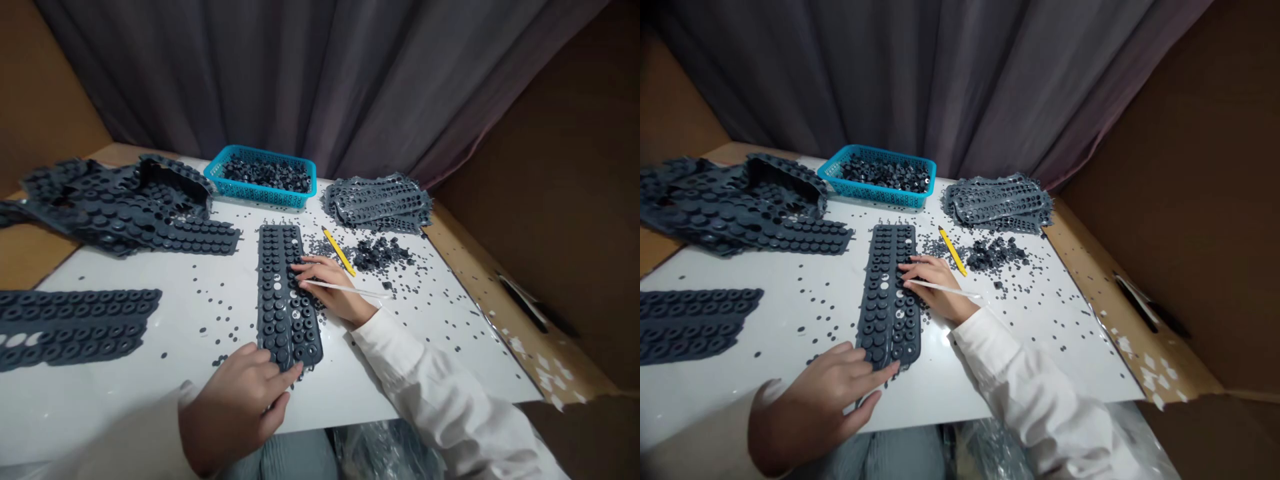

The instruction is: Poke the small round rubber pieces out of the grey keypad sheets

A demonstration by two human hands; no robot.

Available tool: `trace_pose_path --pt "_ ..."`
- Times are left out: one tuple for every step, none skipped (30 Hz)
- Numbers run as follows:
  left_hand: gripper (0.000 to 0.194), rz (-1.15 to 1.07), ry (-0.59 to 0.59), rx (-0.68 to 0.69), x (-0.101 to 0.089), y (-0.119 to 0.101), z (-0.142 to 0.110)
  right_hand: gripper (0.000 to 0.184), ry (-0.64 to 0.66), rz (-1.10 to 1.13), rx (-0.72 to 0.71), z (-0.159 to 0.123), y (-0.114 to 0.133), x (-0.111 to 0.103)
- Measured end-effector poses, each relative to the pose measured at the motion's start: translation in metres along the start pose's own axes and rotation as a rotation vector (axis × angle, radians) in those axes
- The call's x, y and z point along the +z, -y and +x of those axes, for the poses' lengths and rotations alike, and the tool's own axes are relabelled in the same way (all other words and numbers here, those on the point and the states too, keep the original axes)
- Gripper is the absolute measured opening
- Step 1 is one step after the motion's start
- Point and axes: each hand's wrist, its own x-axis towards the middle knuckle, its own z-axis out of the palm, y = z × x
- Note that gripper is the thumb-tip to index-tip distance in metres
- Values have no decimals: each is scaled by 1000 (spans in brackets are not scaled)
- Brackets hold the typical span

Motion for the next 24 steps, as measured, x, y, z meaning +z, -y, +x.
trace_pose_path --pt "33 5 -8 -8 0 0 0 10 4 3 6 -1 0 0" --pt "33 7 -12 -15 0 -1 0 11 5 1 8 -2 -1 1" --pt "33 5 -16 -19 0 -1 0 11 6 -2 8 -2 -1 1" --pt "34 1 -18 -23 0 -1 0 11 7 -4 5 -2 -2 2" --pt "34 -3 -20 -29 0 -1 0 10 8 -6 0 -1 -2 2" --pt "34 -8 -24 -37 0 -1 0 10 7 -10 -7 -1 -2 2" --pt "34 -11 -27 -43 0 -2 0 10 11 -20 -18 -1 -3 2" --pt "34 -13 -30 -48 0 -2 0 10 21 -44 -31 0 -3 3" --pt "34 -12 -32 -52 0 -2 0 11 37 -81 -46 1 -4 3" --pt "34 -12 -32 -53 0 -2 0 12 52 -129 -64 3 -6 3" --pt "33 -11 -28 -53 0 -3 0 12 60 -184 -82 5 -9 4" --pt "33 -12 -25 -52 0 -3 0 13 64 -239 -99 7 -12 4" --pt "33 -11 -22 -51 0 -3 0 14 53 -289 -107 9 -15 4" --pt "32 -11 -19 -49 0 -3 0 14 29 -332 -107 11 -18 4" --pt "33 -12 -17 -45 0 -3 0 14 -3 -362 -97 13 -20 4" --pt "33 -14 -15 -39 0 -3 1 14 -40 -376 -73 14 -22 3" --pt "33 -16 -15 -35 -1 -3 1 13 -73 -369 -44 15 -22 2" --pt "34 -19 -15 -31 -1 -3 1 13 -100 -339 -15 15 -21 2" --pt "33 -23 -15 -31 -1 -2 1 12 -112 -285 7 15 -19 1" --pt "33 -26 -17 -33 -1 -2 0 11 -104 -217 19 14 -17 1" --pt "32 -27 -18 -38 -1 -2 0 10 -87 -147 24 12 -15 1" --pt "32 -26 -19 -42 0 -2 0 10 -68 -86 23 11 -12 1" --pt "32 -25 -21 -45 0 -2 0 9 -51 -39 21 9 -11 2" --pt "31 -24 -25 -46 0 -2 0 9 -42 -8 20 8 -10 2"
